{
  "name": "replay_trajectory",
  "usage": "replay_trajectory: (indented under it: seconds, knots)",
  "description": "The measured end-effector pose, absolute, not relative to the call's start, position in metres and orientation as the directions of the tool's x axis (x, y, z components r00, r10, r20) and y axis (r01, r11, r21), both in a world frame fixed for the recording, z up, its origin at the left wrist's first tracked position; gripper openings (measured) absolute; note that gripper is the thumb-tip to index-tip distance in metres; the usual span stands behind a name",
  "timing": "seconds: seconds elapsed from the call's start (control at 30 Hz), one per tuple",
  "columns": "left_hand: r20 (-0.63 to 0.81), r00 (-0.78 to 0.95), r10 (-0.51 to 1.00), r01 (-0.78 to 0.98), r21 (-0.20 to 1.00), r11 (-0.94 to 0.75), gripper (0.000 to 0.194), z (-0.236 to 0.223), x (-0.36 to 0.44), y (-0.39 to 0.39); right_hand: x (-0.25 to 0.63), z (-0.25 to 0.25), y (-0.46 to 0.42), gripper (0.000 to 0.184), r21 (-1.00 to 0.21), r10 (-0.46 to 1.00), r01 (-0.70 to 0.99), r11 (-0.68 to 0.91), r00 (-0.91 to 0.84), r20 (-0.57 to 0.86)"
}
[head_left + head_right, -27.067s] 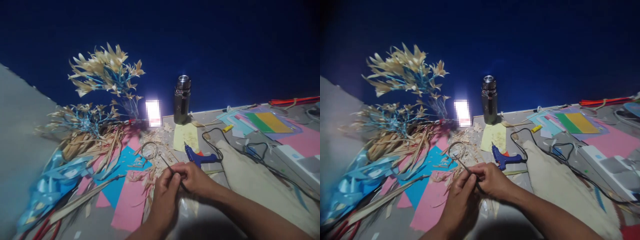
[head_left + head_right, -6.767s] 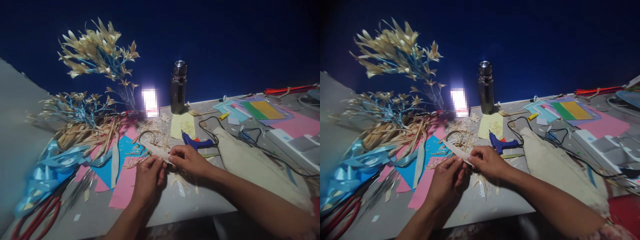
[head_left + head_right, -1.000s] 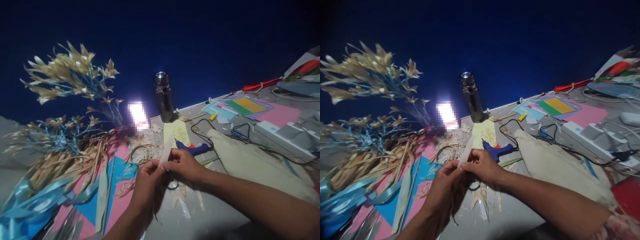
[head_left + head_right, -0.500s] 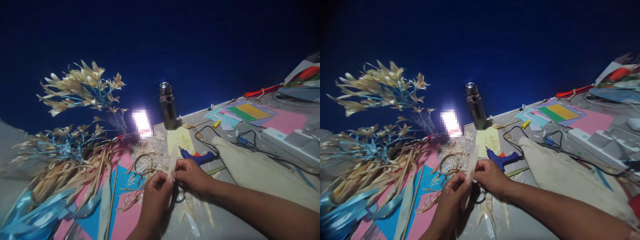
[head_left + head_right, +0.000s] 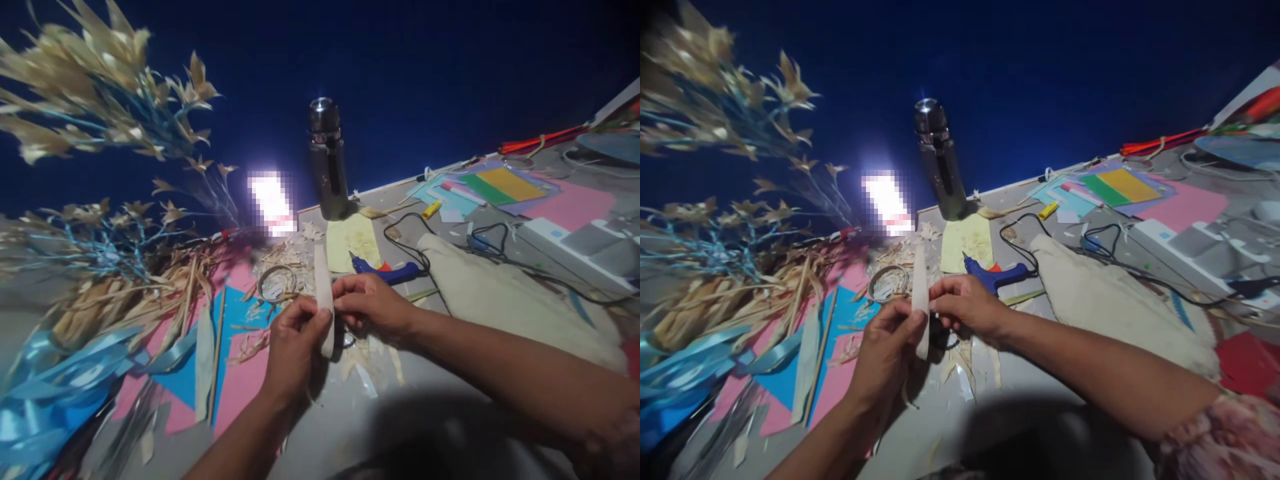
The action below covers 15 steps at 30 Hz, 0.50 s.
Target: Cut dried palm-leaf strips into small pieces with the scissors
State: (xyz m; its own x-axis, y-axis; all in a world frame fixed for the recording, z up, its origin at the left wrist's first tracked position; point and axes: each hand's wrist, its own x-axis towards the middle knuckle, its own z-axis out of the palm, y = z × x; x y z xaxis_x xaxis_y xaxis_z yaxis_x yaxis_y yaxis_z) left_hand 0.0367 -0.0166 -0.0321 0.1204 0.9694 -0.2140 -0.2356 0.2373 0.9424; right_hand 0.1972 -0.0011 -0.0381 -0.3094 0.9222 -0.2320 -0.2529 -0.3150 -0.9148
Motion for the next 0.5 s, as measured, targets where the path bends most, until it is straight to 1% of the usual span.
replay_trajectory:
  seconds: [0.07,0.17,0.23,0.33,0.43,0.5]
  knots:
    - [-0.171,0.104,0.98,-0.177,0.966,0.187,0.027,-0.035,0.0354,-0.0157,0.1969,-0.0381,-0.003,0.021,-0.912,0.927,-0.282,-0.297,-0.316,-0.204]
    - [-0.12,0.078,0.99,-0.139,0.982,0.13,0.024,-0.038,0.0344,-0.0151,0.1949,-0.0377,-0.0055,0.028,-0.931,0.94,-0.238,-0.277,-0.267,-0.211]
    - [-0.104,0.088,0.991,-0.183,0.976,0.119,0.022,-0.0385,0.0348,-0.0155,0.194,-0.0371,-0.0064,0.03,-0.943,0.946,-0.205,-0.261,-0.247,-0.209]
    - [-0.082,0.097,0.992,-0.261,0.96,0.105,0.019,-0.0381,0.0362,-0.0165,0.1946,-0.0358,-0.0063,0.03,-0.947,0.949,-0.207,-0.245,-0.253,-0.19]
    - [-0.082,0.086,0.993,-0.27,0.957,0.102,0.02,-0.038,0.0365,-0.0173,0.1965,-0.0335,-0.0059,0.029,-0.946,0.945,-0.203,-0.251,-0.264,-0.194]
    - [-0.115,0.11,0.987,-0.272,0.952,0.141,0.021,-0.038,0.0361,-0.0176,0.1972,-0.0316,-0.0063,0.029,-0.954,0.949,-0.187,-0.233,-0.259,-0.181]
